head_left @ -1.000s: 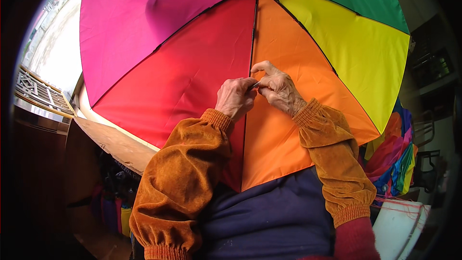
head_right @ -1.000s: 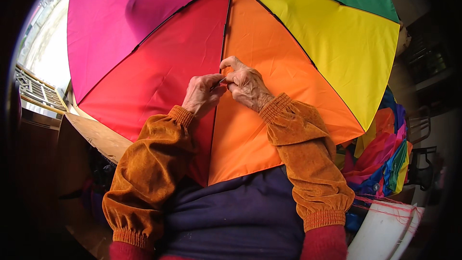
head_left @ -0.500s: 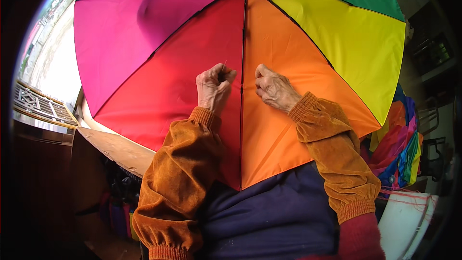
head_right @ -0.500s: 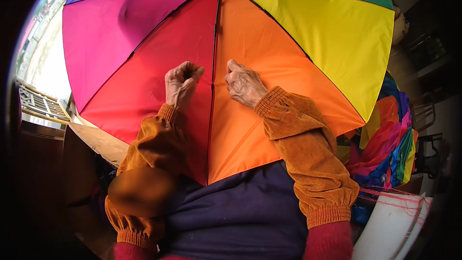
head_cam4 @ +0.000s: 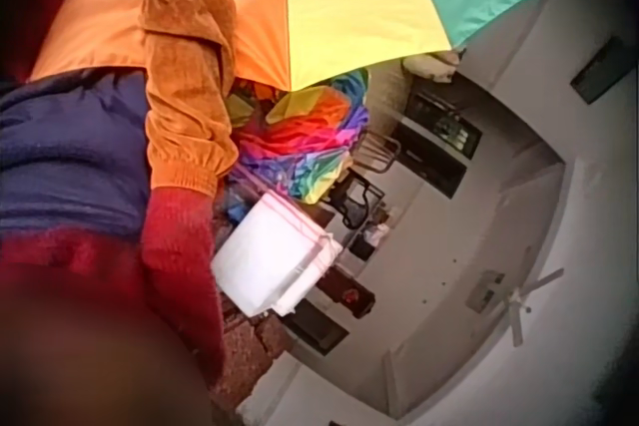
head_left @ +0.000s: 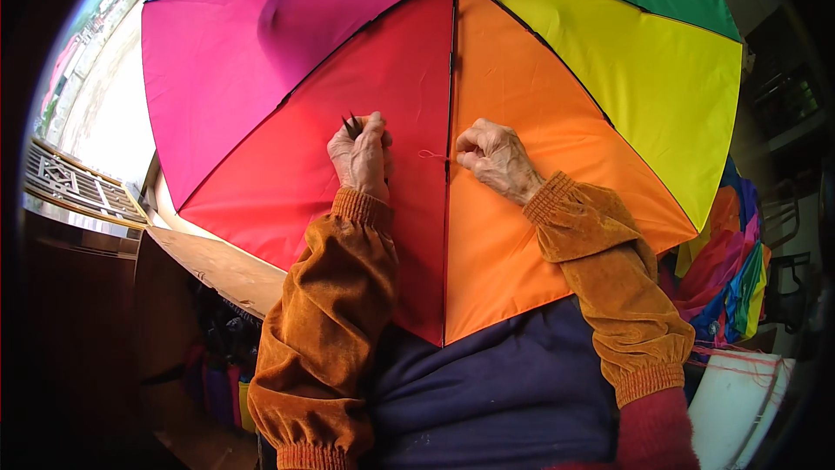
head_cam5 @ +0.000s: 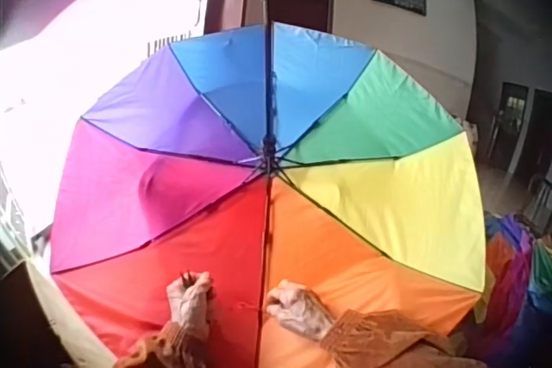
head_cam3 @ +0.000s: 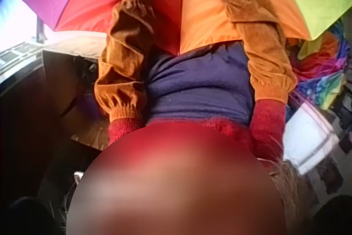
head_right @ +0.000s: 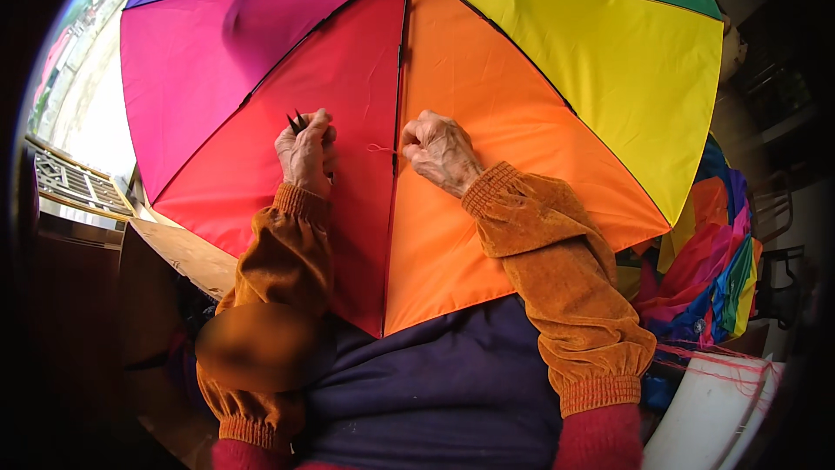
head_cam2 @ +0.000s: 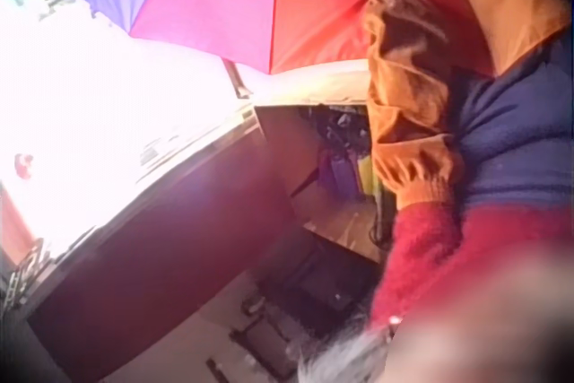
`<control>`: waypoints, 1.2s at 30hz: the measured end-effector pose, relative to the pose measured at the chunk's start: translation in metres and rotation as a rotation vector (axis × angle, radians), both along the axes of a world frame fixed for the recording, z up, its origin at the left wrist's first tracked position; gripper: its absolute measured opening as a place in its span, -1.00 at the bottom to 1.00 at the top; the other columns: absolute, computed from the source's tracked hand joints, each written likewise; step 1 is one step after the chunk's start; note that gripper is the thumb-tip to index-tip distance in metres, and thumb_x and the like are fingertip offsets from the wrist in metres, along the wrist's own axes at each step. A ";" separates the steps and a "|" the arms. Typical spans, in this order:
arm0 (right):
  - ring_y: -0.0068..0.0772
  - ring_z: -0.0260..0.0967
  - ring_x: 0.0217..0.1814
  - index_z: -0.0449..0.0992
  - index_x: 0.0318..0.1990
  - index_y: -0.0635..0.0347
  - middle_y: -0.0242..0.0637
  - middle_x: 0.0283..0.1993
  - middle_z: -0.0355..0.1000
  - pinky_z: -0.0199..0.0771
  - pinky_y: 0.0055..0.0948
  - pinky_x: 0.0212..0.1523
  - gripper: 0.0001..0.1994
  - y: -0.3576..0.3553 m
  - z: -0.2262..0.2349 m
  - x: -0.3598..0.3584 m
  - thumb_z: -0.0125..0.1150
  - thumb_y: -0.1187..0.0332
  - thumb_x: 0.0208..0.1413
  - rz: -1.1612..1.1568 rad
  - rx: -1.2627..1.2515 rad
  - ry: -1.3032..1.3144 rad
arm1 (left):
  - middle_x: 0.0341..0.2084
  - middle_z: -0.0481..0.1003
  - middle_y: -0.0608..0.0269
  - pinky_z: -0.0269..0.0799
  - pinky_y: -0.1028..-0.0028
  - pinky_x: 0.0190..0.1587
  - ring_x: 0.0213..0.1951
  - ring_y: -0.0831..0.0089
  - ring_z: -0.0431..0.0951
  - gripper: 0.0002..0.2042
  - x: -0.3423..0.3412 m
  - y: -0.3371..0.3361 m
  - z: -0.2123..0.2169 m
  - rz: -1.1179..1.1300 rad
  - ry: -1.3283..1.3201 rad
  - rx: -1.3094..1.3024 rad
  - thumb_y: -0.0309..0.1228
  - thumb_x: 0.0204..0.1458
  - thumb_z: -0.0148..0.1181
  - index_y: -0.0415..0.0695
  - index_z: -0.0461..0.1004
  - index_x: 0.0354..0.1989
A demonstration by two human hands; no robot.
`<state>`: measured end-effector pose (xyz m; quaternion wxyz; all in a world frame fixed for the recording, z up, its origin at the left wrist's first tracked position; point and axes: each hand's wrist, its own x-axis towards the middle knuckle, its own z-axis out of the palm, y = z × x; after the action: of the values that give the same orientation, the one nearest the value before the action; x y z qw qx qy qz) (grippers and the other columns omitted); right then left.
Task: Sewing or repairing the fabric of a multicolored umbrella using a needle and thread.
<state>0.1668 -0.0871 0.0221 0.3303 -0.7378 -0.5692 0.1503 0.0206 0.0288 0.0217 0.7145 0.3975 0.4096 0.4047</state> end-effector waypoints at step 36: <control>-0.64 0.20 -0.72 0.40 -0.55 0.27 -0.42 -0.69 0.28 0.29 -0.64 -0.65 -0.89 0.004 0.016 0.001 0.19 0.47 -0.08 -0.305 0.430 1.136 | -0.73 0.40 0.09 0.35 0.34 -0.46 -0.59 0.18 0.44 -0.75 0.015 -0.036 -0.035 -0.495 0.882 0.786 -0.39 -0.40 0.31 -0.23 0.33 -0.67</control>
<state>0.1683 -0.0826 0.0386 0.7401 -0.5326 -0.2107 0.3523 0.0358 -0.0076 -0.0138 0.3518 0.8419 0.3822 0.1462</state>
